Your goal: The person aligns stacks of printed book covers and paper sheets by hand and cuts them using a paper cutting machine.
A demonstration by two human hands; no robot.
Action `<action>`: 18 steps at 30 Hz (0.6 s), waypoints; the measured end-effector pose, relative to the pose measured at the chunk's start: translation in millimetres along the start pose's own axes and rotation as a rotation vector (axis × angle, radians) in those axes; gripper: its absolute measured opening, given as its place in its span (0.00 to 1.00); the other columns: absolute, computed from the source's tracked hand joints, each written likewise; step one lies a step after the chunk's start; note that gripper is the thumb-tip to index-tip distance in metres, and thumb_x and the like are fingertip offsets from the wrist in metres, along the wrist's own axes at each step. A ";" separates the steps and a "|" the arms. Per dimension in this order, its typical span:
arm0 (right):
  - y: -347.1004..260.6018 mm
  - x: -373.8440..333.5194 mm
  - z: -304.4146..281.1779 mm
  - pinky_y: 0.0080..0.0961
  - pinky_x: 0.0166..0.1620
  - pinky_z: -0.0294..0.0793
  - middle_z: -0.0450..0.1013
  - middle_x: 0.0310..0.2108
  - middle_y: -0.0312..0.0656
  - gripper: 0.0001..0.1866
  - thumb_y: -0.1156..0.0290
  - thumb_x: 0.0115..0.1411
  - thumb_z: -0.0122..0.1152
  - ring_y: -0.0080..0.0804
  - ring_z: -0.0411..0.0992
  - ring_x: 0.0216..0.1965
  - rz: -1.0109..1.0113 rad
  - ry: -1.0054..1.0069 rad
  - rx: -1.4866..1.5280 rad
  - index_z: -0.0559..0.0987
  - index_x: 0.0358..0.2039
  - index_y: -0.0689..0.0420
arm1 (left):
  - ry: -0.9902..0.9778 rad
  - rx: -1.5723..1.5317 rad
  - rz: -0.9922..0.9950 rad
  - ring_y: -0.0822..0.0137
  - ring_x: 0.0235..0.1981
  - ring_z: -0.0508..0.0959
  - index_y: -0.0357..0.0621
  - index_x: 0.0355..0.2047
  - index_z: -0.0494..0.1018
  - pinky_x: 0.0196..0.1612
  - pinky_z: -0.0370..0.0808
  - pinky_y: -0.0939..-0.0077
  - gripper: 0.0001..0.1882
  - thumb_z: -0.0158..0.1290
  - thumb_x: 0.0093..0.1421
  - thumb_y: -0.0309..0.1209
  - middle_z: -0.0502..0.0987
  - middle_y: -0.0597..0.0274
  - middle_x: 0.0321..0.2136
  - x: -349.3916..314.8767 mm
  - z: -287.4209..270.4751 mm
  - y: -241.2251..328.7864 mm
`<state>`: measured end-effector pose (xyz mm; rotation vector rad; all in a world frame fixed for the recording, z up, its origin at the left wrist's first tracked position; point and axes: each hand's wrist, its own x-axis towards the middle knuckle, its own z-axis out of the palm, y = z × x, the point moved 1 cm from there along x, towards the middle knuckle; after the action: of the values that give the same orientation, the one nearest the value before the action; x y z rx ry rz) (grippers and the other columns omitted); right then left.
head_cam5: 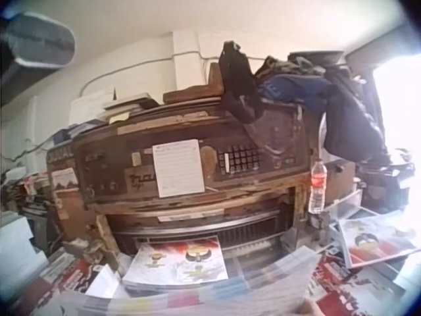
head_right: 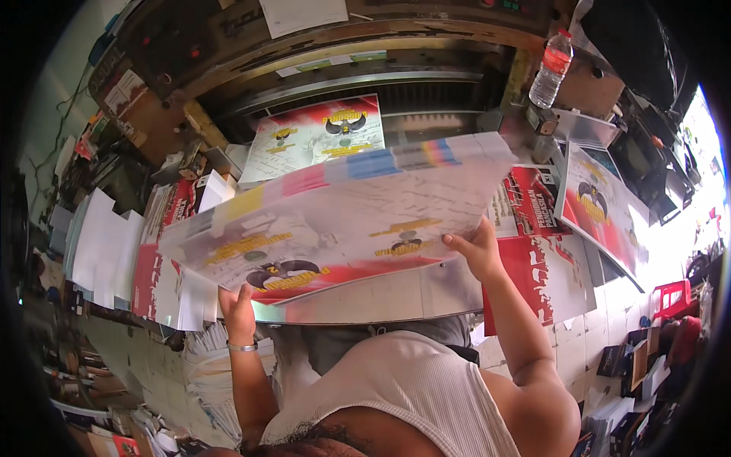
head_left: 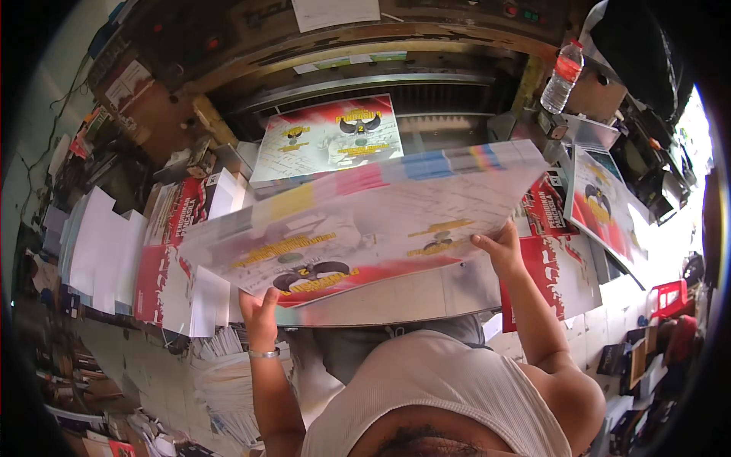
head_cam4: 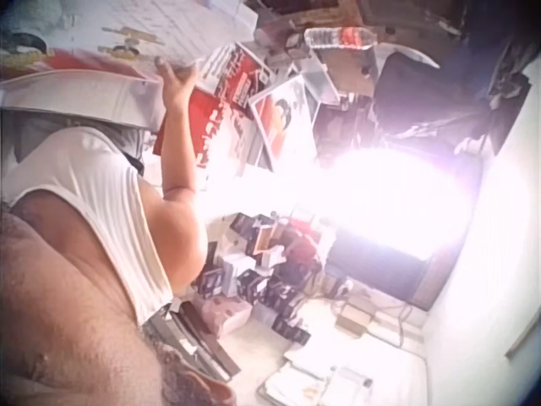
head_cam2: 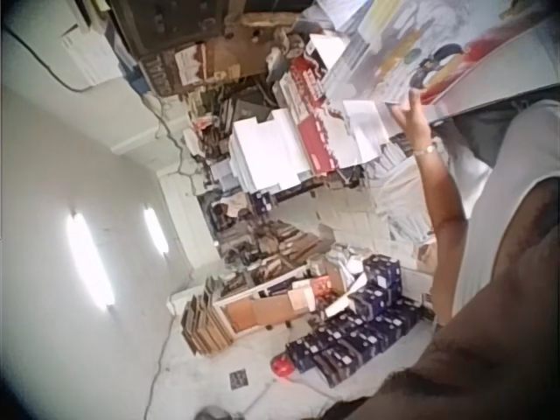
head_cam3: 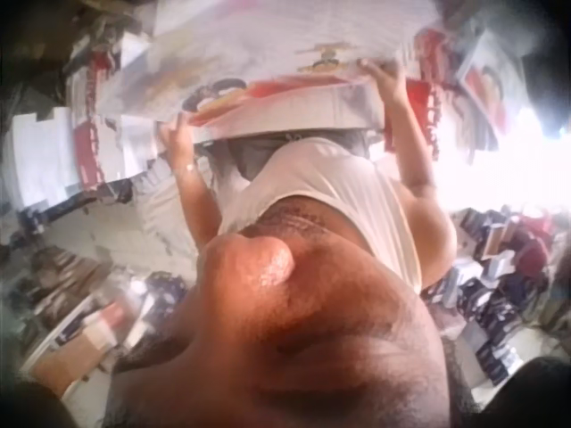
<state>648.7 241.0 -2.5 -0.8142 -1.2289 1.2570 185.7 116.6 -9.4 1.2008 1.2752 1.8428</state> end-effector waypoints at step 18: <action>-18.3 6.3 15.7 0.31 0.54 0.76 0.80 0.44 0.44 0.29 0.77 0.48 0.79 0.33 0.78 0.47 -0.028 0.047 -0.019 0.77 0.50 0.65 | -0.071 -0.018 0.009 0.71 0.41 0.76 0.38 0.53 0.70 0.48 0.74 0.74 0.30 0.71 0.55 0.32 0.77 0.66 0.41 14.5 -2.1 14.6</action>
<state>637.3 241.0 19.7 -0.8325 -1.2123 1.1993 178.0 122.6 8.9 1.2533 1.2136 1.7976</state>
